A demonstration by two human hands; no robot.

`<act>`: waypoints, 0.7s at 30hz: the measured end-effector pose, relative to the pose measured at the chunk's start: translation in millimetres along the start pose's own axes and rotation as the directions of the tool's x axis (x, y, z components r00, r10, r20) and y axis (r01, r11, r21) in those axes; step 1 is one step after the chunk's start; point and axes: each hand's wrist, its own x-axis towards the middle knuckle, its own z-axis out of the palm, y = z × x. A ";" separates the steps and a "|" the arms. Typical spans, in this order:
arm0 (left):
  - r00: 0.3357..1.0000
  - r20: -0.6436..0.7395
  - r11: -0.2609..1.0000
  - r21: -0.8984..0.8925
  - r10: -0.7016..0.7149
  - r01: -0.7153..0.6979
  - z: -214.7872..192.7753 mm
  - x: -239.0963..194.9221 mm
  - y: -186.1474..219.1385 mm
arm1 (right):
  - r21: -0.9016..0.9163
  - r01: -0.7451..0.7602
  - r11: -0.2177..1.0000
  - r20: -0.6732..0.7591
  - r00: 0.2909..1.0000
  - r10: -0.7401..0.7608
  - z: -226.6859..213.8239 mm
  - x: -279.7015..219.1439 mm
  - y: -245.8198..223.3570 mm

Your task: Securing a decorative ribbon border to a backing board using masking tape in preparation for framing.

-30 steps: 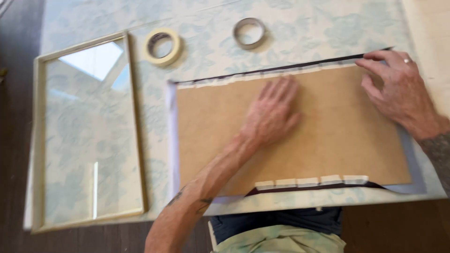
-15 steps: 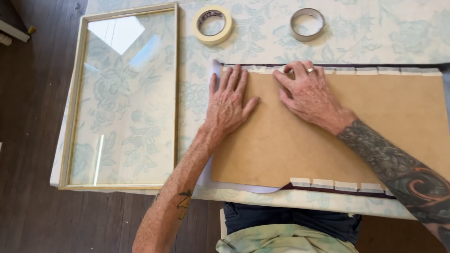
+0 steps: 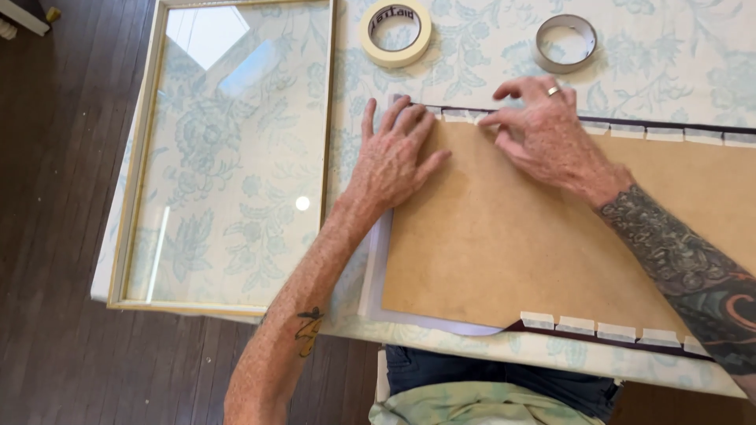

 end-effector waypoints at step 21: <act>0.988 0.064 0.989 0.021 0.144 -0.146 15.0 117.2 -117.1 | 0.391 0.031 0.920 -0.213 0.975 0.058 -17.1 57.8 -17.0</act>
